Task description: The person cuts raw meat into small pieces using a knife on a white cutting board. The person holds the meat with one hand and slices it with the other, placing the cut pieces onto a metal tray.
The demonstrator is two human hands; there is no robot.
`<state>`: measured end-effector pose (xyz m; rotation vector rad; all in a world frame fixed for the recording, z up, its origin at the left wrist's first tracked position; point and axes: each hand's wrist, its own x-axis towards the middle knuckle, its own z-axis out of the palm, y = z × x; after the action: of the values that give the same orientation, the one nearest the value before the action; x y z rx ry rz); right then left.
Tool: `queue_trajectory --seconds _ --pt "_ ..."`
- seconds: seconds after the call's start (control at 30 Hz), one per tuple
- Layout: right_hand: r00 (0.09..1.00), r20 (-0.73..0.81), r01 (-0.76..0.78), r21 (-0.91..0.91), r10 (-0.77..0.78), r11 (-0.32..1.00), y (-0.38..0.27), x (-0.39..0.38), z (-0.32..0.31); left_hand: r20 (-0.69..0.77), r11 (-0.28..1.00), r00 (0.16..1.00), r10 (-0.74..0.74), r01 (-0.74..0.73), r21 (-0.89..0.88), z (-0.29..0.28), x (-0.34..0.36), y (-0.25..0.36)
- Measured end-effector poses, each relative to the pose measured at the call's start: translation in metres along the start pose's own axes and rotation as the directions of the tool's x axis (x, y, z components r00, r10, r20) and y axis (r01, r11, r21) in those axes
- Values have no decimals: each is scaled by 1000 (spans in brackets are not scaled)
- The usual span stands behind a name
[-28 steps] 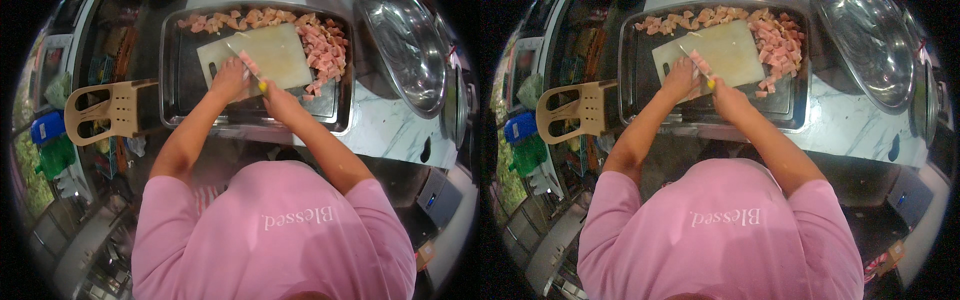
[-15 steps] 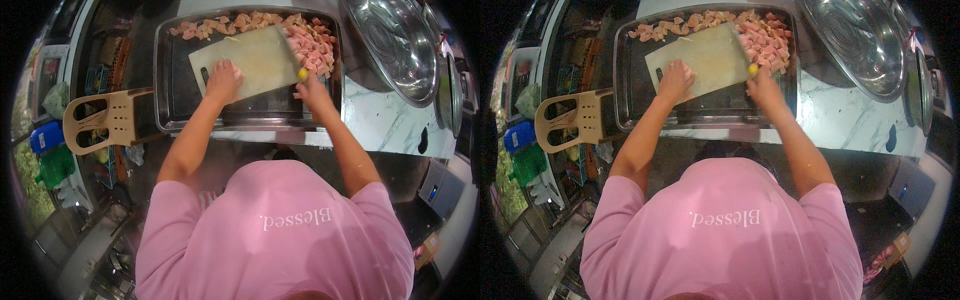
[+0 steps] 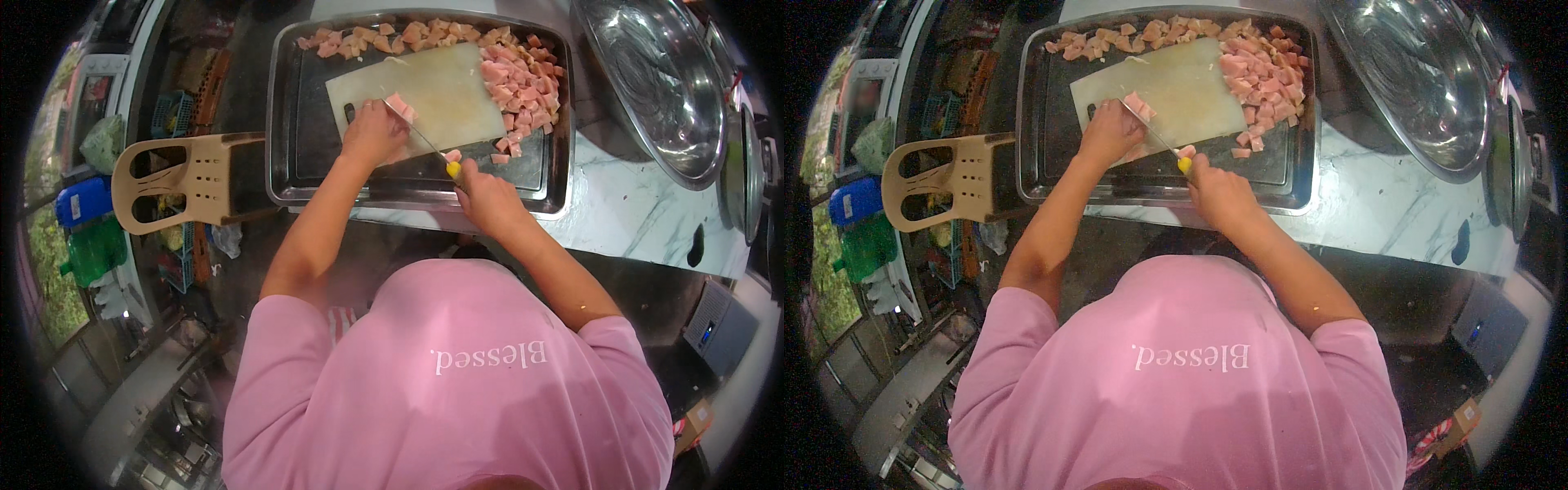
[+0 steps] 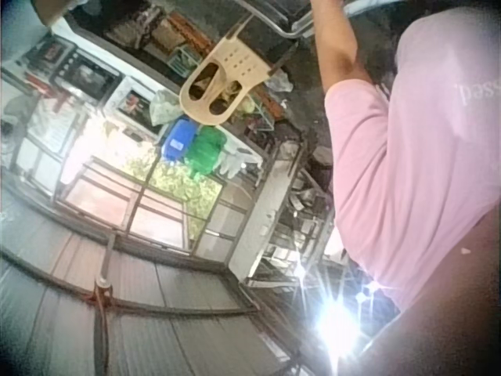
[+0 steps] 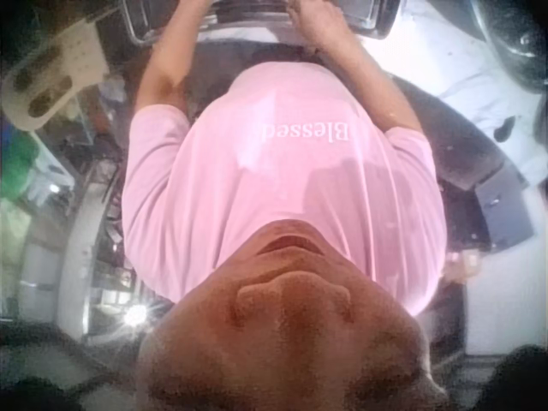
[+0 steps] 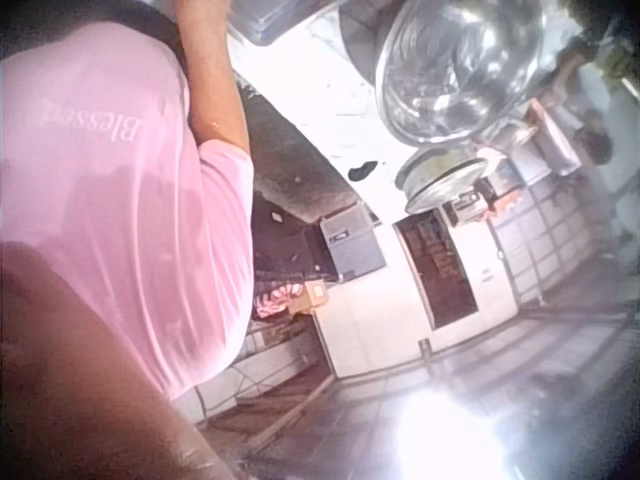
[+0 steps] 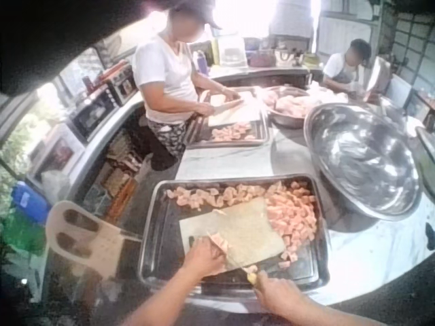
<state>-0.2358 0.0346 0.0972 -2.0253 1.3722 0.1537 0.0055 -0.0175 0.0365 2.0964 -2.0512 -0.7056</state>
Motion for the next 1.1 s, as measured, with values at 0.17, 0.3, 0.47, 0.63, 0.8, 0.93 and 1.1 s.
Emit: queue_trajectory --seconds 0.17,0.3,0.47,0.63,0.8,0.93,1.1 --pt "995 100 24 7 -25 1000 0 7 -10 -110 977 988 105 -82 197 25 1 -10" --pt "995 76 64 67 -69 996 5 26 -3 -53 980 994 91 -80 182 30 4 -8" --pt "993 -24 121 93 -119 988 -2 84 22 -103 973 978 180 -162 163 34 4 -8" --pt "997 -78 19 28 -17 999 22 62 17 -171 992 982 77 -58 115 36 4 -15" --pt "932 -176 -243 343 316 908 90 48 -8 -123 981 982 145 -126 145 30 25 -12" --pt "973 -217 -48 160 82 986 57 20 -44 -173 985 975 141 -121 120 26 31 -19" --pt "989 -134 64 35 -58 997 22 4 -27 -92 995 995 -45 37 -92 -5 7 -14"
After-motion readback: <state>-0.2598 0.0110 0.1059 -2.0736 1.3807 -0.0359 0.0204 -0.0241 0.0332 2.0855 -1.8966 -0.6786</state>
